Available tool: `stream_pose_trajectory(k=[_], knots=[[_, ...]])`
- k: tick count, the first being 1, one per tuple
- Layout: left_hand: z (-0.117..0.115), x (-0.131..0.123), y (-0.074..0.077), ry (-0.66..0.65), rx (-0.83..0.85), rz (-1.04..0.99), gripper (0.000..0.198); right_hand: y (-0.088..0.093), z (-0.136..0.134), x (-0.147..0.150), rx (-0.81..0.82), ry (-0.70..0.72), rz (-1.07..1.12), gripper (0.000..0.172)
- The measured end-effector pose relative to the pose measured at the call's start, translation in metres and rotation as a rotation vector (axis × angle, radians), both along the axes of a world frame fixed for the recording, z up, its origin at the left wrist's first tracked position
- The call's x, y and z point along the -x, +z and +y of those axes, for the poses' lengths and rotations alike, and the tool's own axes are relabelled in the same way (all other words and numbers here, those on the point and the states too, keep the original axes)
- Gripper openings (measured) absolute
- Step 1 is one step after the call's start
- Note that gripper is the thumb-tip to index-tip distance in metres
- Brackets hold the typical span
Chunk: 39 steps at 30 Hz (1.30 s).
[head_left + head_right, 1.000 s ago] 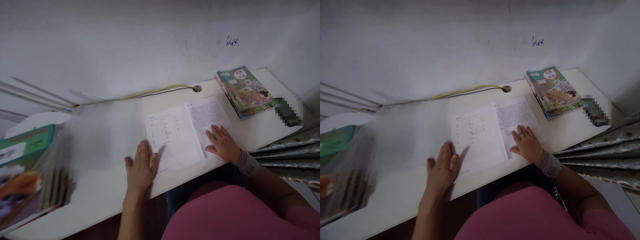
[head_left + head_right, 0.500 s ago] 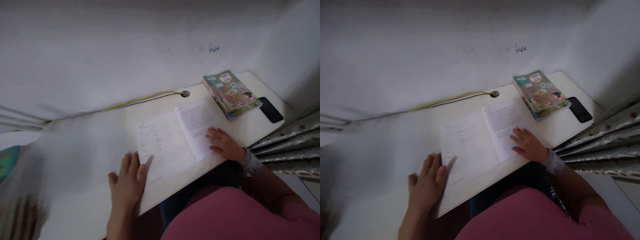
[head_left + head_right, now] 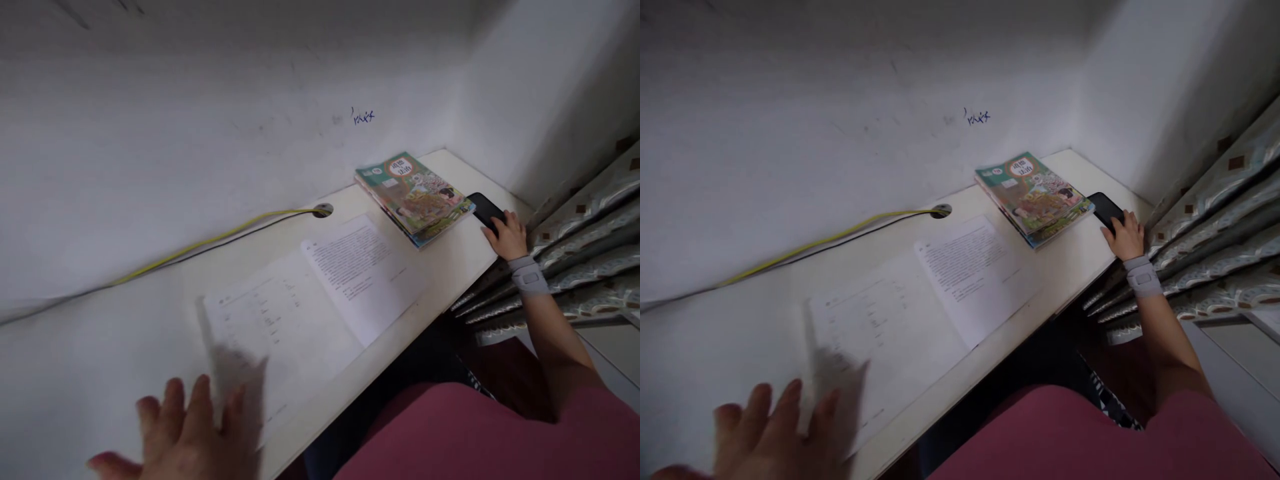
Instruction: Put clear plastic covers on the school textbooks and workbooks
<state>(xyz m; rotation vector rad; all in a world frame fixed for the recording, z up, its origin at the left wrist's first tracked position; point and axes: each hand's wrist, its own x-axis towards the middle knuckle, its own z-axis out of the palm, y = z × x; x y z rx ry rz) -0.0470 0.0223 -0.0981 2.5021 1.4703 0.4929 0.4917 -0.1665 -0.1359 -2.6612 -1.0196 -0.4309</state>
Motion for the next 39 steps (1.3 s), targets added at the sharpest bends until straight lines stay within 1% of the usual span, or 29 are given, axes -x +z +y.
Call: stream_pose_trajectory(k=[2,3,5,6,8,9,11,13,15,17,19,22,25,26,31,35,39], knots=[[-0.011,-0.011,0.008,0.051,-0.155,-0.087,0.061,0.006,0.009,0.013,-0.083,0.059,-0.004,0.048],[-0.016,-0.018,0.009,0.028,-0.194,-0.133,0.060,0.010,0.015,0.024,-0.142,0.119,-0.008,0.046],[-0.024,-0.032,0.004,-0.065,-0.158,-0.191,0.057,0.018,0.031,0.058,-0.246,0.307,0.007,0.041],[-0.026,-0.038,0.000,-0.102,-0.114,-0.203,0.056,0.021,0.040,0.081,-0.256,0.415,0.034,0.039],[-0.025,-0.047,-0.012,-0.121,-0.004,-0.172,0.060,0.025,0.063,0.134,-0.165,0.646,0.086,0.038],[-0.022,-0.049,-0.019,-0.097,0.040,-0.138,0.063,0.025,0.074,0.161,-0.100,0.753,0.090,0.038],[-0.015,-0.045,-0.029,0.011,0.099,-0.071,0.071,0.024,0.093,0.212,0.032,0.937,0.087,0.040],[-0.007,-0.032,-0.035,0.119,0.140,-0.066,0.079,0.021,0.106,0.250,0.110,1.043,0.076,0.043],[-0.003,-0.017,-0.037,0.168,0.170,-0.120,0.079,0.019,0.114,0.270,0.155,1.056,0.063,0.048],[-0.004,-0.005,-0.037,0.171,0.194,-0.167,0.074,0.017,0.119,0.277,0.181,1.023,0.059,0.053],[-0.006,0.000,-0.035,0.168,0.211,-0.182,0.071,0.016,0.122,0.276,0.202,1.000,0.059,0.057],[-0.010,0.000,-0.034,0.161,0.230,-0.173,0.071,0.013,0.122,0.271,0.235,0.959,0.050,0.066],[-0.009,-0.001,-0.036,0.146,0.216,-0.164,0.071,0.011,0.119,0.265,0.265,0.931,0.036,0.073],[-0.008,0.000,-0.038,0.138,0.202,-0.161,0.071,0.010,0.118,0.263,0.273,0.934,0.033,0.073],[-0.004,0.006,-0.052,0.070,0.081,-0.173,0.069,0.008,0.114,0.248,0.297,0.952,0.030,0.060],[-0.003,0.008,-0.059,0.019,-0.005,-0.185,0.064,0.006,0.115,0.243,0.310,0.948,0.024,0.061],[-0.003,0.009,-0.060,0.014,0.001,-0.201,0.064,0.006,0.114,0.245,0.306,0.929,0.008,0.061]])
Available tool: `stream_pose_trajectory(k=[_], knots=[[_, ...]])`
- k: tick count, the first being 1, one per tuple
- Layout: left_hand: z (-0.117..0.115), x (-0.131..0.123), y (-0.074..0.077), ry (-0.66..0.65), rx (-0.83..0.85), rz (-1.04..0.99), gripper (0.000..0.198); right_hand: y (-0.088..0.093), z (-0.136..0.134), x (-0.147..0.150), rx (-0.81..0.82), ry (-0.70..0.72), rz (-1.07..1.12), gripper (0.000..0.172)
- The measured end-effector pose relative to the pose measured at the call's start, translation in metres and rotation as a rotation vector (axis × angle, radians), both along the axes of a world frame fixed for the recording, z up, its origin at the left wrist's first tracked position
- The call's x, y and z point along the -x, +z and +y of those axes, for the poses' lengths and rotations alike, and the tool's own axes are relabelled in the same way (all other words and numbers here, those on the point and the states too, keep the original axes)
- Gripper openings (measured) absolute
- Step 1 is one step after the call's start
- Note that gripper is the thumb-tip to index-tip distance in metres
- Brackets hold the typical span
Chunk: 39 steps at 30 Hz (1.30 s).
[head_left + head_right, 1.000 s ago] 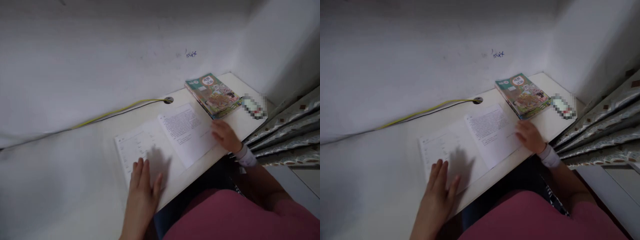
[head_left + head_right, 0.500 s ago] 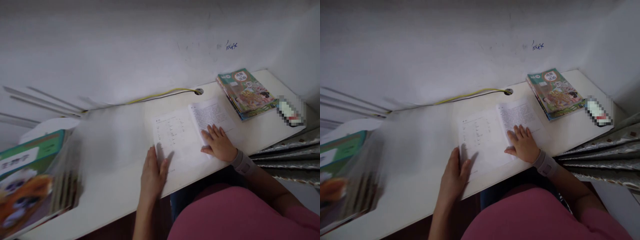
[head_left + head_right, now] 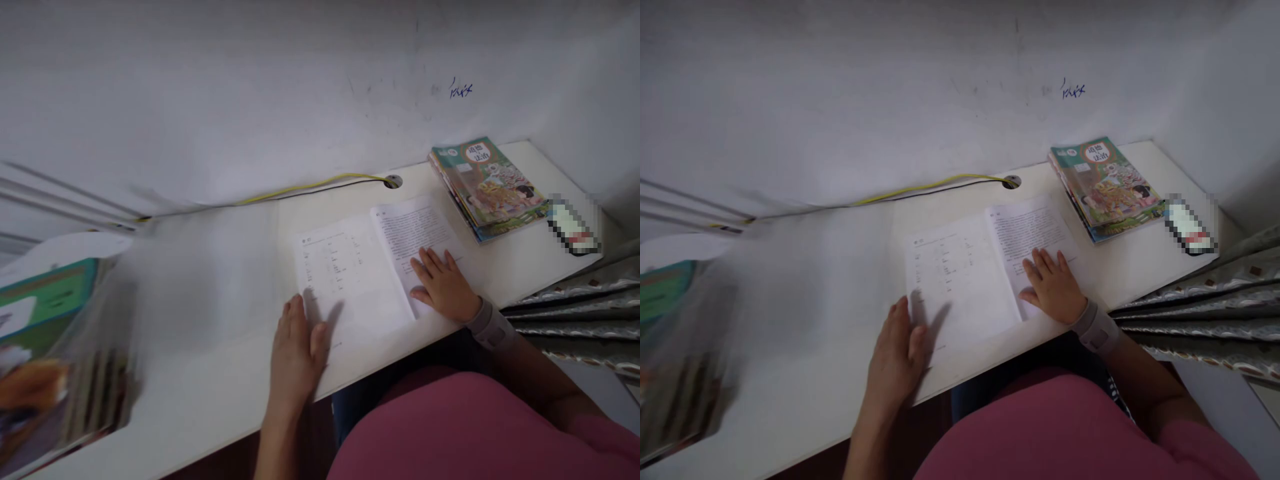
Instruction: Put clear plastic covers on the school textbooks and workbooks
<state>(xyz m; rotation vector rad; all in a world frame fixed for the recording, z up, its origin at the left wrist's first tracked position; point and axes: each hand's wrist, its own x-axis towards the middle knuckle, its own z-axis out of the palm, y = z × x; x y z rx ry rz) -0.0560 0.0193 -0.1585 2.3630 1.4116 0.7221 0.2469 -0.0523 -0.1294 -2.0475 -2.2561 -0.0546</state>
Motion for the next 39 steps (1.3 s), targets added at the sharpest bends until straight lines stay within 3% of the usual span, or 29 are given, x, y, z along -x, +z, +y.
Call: stream_pose_trajectory(k=[14,30,35,39], knots=[[0.001,-0.002,0.000,0.032,0.056,0.027,0.074,0.001,-0.004,-0.003,-0.007,-0.044,-0.018,0.062],[0.003,-0.003,-0.008,0.015,-0.013,0.034,0.067,-0.004,-0.005,-0.001,-0.047,-0.063,-0.044,0.060],[-0.001,-0.007,0.005,0.019,0.066,-0.060,0.064,-0.006,-0.004,-0.004,-0.089,-0.066,-0.018,0.057],[-0.013,-0.011,0.023,0.145,0.105,-0.302,0.051,0.007,-0.003,0.001,-0.176,-0.048,0.070,0.046]])
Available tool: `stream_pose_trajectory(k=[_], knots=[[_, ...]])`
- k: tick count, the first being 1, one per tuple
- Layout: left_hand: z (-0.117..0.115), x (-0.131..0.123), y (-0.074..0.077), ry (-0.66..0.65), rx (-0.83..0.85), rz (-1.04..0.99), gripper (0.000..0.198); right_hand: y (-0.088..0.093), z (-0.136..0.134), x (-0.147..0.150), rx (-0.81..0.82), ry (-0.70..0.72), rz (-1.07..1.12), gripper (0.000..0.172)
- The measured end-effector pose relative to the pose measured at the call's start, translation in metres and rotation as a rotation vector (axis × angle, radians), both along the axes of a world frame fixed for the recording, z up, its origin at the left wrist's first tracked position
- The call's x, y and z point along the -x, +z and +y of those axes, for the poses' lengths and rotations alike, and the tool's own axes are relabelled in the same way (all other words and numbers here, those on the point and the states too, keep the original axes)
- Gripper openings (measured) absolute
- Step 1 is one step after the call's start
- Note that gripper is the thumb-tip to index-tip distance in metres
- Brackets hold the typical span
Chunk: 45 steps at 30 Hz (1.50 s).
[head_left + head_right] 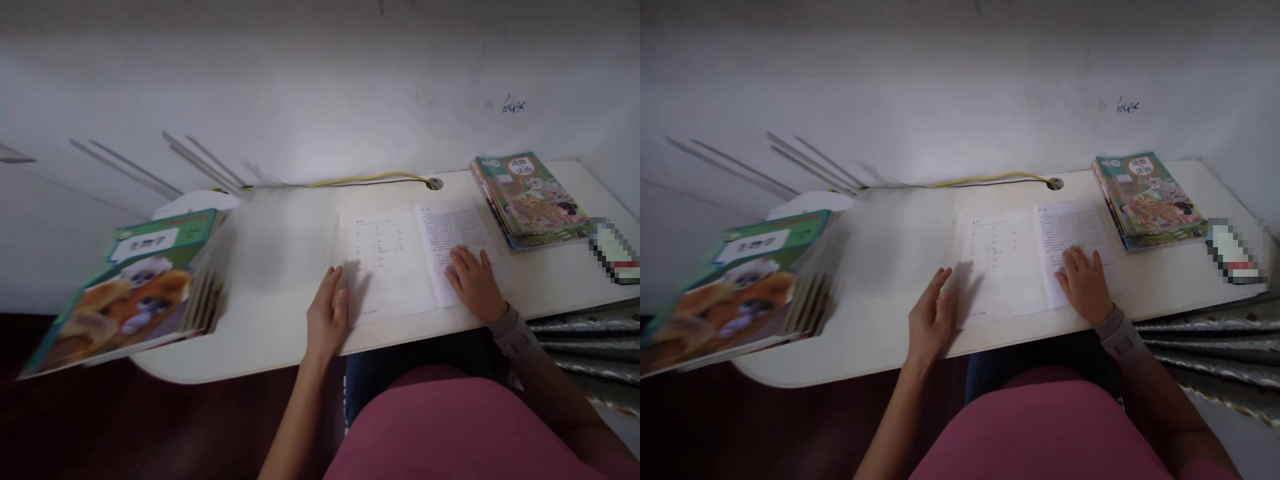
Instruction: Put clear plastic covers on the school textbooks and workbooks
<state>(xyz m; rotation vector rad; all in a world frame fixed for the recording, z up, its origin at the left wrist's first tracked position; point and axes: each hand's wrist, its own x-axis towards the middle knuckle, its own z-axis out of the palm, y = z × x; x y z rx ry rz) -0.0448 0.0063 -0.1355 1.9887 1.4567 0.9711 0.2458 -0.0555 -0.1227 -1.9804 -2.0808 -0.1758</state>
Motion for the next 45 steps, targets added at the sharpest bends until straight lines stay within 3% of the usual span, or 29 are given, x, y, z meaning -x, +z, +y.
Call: stream_pose_trajectory(k=[2,5,8,13,15,19,24,27,30,35,40,42,45], knots=[[-0.005,-0.003,0.006,0.038,0.024,-0.083,0.048,0.006,-0.001,0.009,-0.031,0.106,0.028,0.044],[-0.007,-0.007,0.010,0.021,0.195,-0.132,0.052,0.005,-0.004,0.023,0.006,0.272,0.022,0.043],[-0.004,-0.007,0.015,0.035,0.406,-0.236,0.054,-0.009,-0.006,0.030,0.046,0.243,0.005,0.047],[0.010,0.000,0.028,0.084,0.638,-0.694,0.043,-0.026,-0.006,0.030,0.014,0.216,-0.018,0.052],[0.018,0.005,0.033,0.061,0.718,-0.773,0.035,-0.027,-0.006,0.030,0.004,0.219,-0.028,0.052],[0.029,0.012,0.039,0.018,0.795,-0.726,0.027,-0.025,-0.005,0.033,0.009,0.218,-0.032,0.053],[0.029,0.005,0.041,-0.126,0.895,-0.530,0.034,-0.026,-0.005,0.034,0.009,0.205,0.001,0.052],[0.025,-0.005,0.042,-0.123,0.827,-0.505,0.036,-0.025,-0.005,0.035,0.004,0.199,0.003,0.052],[0.021,-0.015,0.052,-0.091,0.675,-0.520,0.045,-0.021,-0.006,0.037,0.013,0.206,0.011,0.051],[0.021,-0.047,0.096,-0.204,0.477,-0.405,0.047,-0.005,0.001,0.031,0.071,0.236,0.140,0.049],[0.021,-0.105,0.139,-0.399,0.257,-0.178,0.041,0.017,0.016,-0.006,0.207,0.372,0.700,0.063],[0.017,-0.129,0.144,-0.483,0.153,-0.084,0.041,0.029,0.019,-0.026,0.247,0.320,1.006,0.069],[0.009,-0.153,0.136,-0.624,0.094,-0.003,0.042,0.044,0.017,-0.054,0.237,0.155,1.276,0.078]])
